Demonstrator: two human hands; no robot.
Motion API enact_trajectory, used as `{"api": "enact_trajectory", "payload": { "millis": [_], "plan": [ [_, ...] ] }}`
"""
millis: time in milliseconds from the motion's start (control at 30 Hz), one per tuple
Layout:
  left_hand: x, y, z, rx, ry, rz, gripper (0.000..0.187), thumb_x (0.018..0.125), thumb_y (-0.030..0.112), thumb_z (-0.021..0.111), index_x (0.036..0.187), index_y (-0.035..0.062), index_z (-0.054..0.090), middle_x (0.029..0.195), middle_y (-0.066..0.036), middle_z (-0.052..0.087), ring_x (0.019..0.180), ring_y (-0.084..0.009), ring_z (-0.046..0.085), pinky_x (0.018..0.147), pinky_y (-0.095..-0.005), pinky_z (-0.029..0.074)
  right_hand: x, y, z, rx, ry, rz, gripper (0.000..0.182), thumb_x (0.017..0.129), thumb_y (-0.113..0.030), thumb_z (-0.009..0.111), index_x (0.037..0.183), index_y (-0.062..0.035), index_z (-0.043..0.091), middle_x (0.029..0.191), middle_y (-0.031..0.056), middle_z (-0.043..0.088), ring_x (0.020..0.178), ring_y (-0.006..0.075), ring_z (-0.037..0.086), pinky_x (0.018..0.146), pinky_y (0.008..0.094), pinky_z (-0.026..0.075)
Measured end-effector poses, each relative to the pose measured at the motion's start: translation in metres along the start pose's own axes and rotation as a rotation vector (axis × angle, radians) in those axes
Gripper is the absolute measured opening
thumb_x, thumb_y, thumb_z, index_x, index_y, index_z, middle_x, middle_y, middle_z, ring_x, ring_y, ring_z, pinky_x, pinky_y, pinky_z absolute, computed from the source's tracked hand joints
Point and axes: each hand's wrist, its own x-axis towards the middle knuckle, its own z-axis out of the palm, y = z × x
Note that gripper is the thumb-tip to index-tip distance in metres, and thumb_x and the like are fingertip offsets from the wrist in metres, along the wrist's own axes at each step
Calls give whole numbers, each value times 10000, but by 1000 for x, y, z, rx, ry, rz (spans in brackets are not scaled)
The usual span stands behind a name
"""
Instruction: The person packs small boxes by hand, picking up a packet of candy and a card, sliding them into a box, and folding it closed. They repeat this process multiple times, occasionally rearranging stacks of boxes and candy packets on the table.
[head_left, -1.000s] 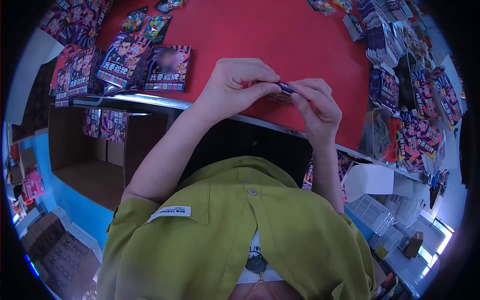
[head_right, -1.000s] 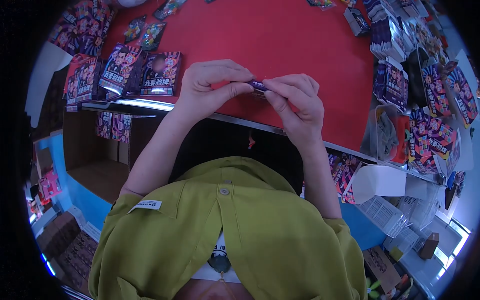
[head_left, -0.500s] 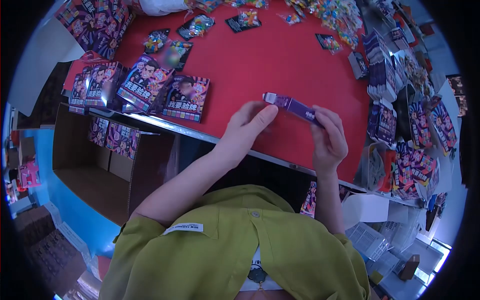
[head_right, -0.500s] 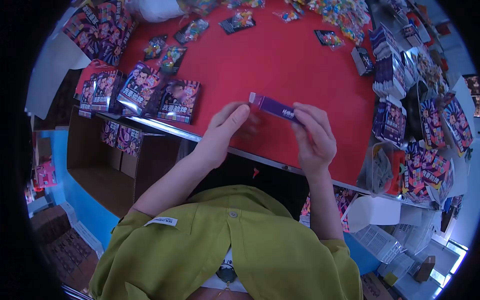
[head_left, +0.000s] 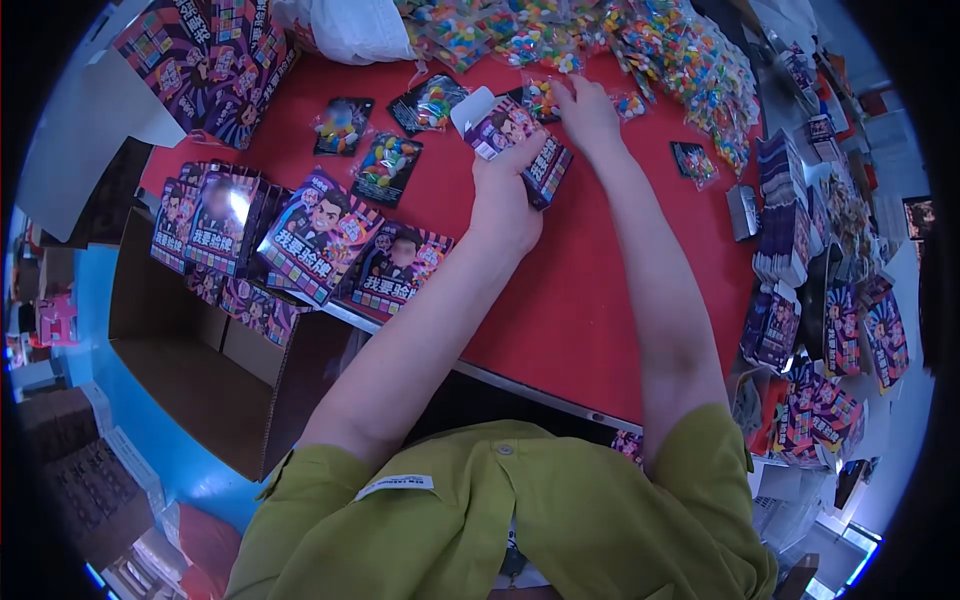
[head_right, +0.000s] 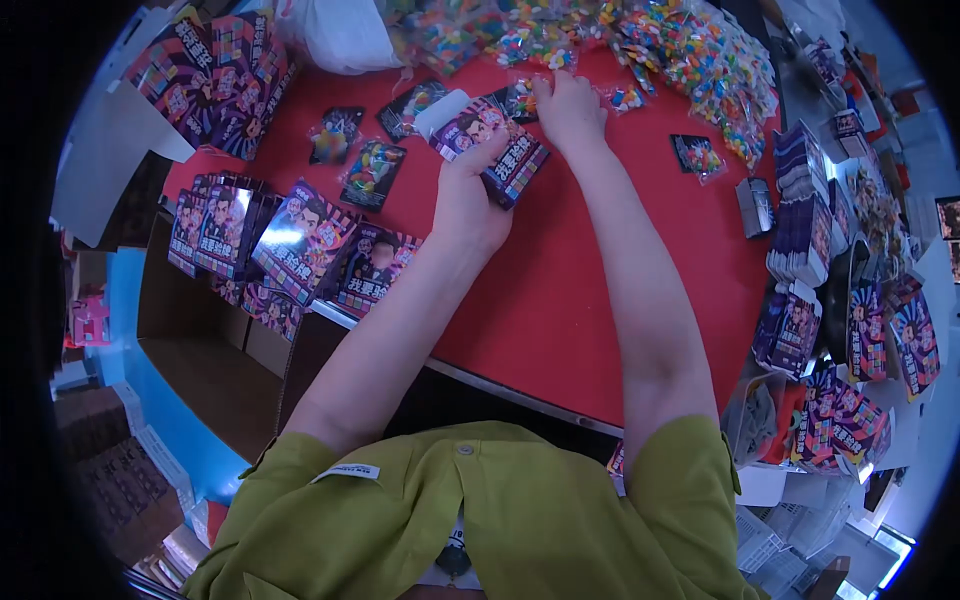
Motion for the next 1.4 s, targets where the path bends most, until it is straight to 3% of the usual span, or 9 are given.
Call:
{"api": "enact_trajectory", "payload": {
  "millis": [367,467,567,767,867,1133,1233,1300,1400],
  "plan": [
    [15,3,7,5,-8,0,252,867,35,519,1113,-12,501,1061,-110,598,985,-224,606,886,-367,496,-10,-24,-12,18,-119,235,436,803,-371,645,1014,9,602,928,205,652,922,364,624,820,458,465],
    [12,6,13,-3,19,2,248,869,36,512,1113,-11,502,1057,-110,601,981,-228,609,887,-371,498,-6,-27,-16,-55,-239,272,468,790,-399,657,1027,1,607,991,206,640,981,345,609,853,469,450],
    [17,4,9,10,-9,8,242,870,37,505,1107,-9,503,1051,-112,604,977,-234,612,888,-376,499,0,-29,-9,-261,-66,199,489,778,-415,672,1060,-20,611,1105,198,608,1078,316,571,914,490,408],
    [19,8,8,42,-36,7,235,861,42,502,1091,-6,507,1039,-111,607,960,-230,616,877,-373,503,26,-28,-9,-125,-385,425,592,693,-427,750,1133,-61,598,1204,151,580,1138,292,540,967,484,353],
    [18,8,7,55,-8,10,231,860,43,504,1085,-5,508,1028,-109,608,938,-221,618,863,-372,508,31,-6,9,7,-311,424,454,679,-303,792,966,11,636,975,158,656,919,247,634,772,358,465],
    [-29,12,0,-27,105,-155,239,864,29,499,1101,-1,502,1013,-103,609,956,-227,617,866,-386,513,-32,14,-38,959,-12,-1,201,800,-57,685,951,12,571,882,60,642,777,110,608,690,243,483],
    [-56,7,-5,-15,52,-273,259,814,14,558,1072,12,537,948,-92,624,881,-222,641,784,-375,547,-69,13,-83,1110,-35,-26,220,830,-75,671,1002,10,563,890,48,640,787,87,596,719,233,479],
    [-70,7,-13,59,-273,-517,275,805,45,583,1075,14,536,948,-93,628,881,-224,644,793,-384,547,-94,1,-112,1156,-117,-26,254,837,-96,672,1039,3,554,899,36,633,800,71,580,731,228,476],
    [-88,5,-17,209,-362,-646,367,790,91,626,1133,10,526,979,-104,637,879,-219,655,793,-376,551,-117,-2,-135,851,-245,-146,241,854,-121,658,1047,-20,557,905,8,618,841,54,569,741,211,459]
  ]
}}
